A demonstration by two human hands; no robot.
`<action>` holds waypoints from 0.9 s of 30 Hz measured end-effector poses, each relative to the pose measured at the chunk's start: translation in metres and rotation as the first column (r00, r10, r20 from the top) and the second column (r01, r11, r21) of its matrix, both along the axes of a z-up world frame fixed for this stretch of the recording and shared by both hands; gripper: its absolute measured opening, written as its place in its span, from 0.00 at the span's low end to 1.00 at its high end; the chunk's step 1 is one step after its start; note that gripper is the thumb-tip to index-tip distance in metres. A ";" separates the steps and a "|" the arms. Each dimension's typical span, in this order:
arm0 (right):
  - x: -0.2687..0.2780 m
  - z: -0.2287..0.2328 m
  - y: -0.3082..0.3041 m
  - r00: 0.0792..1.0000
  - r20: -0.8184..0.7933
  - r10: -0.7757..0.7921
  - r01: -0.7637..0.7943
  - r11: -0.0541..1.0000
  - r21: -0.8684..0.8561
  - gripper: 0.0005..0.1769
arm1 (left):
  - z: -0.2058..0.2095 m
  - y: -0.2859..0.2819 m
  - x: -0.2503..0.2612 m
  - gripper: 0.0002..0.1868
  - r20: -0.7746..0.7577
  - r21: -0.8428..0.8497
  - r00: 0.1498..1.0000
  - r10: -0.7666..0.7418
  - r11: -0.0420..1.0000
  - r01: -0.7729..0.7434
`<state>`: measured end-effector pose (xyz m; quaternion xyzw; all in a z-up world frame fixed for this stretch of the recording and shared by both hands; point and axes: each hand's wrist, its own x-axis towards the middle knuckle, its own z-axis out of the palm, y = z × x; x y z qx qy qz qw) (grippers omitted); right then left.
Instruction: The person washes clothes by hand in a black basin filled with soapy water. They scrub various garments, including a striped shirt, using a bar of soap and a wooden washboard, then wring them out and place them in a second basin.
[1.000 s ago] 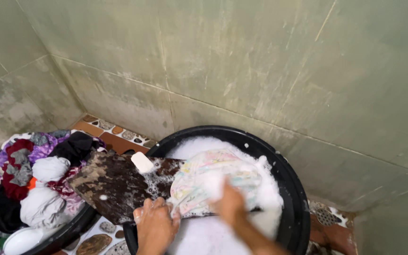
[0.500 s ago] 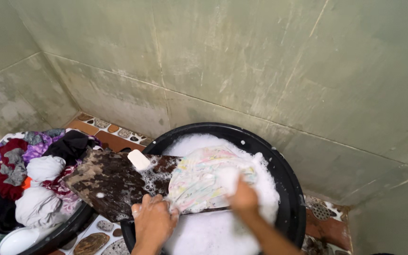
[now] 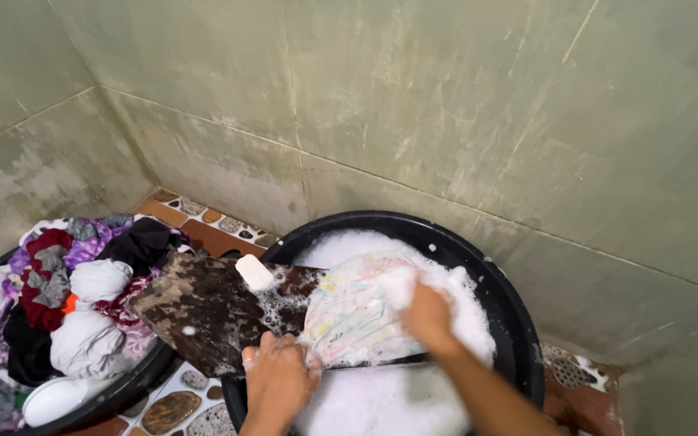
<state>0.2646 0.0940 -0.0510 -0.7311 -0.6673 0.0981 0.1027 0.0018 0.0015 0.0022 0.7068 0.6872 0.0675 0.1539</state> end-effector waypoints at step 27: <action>0.034 -0.028 0.028 0.997 0.000 -0.075 0.075 0.993 -0.089 0.50 | -0.012 -0.003 0.000 0.15 0.073 -0.042 0.997 -0.013 0.999 0.016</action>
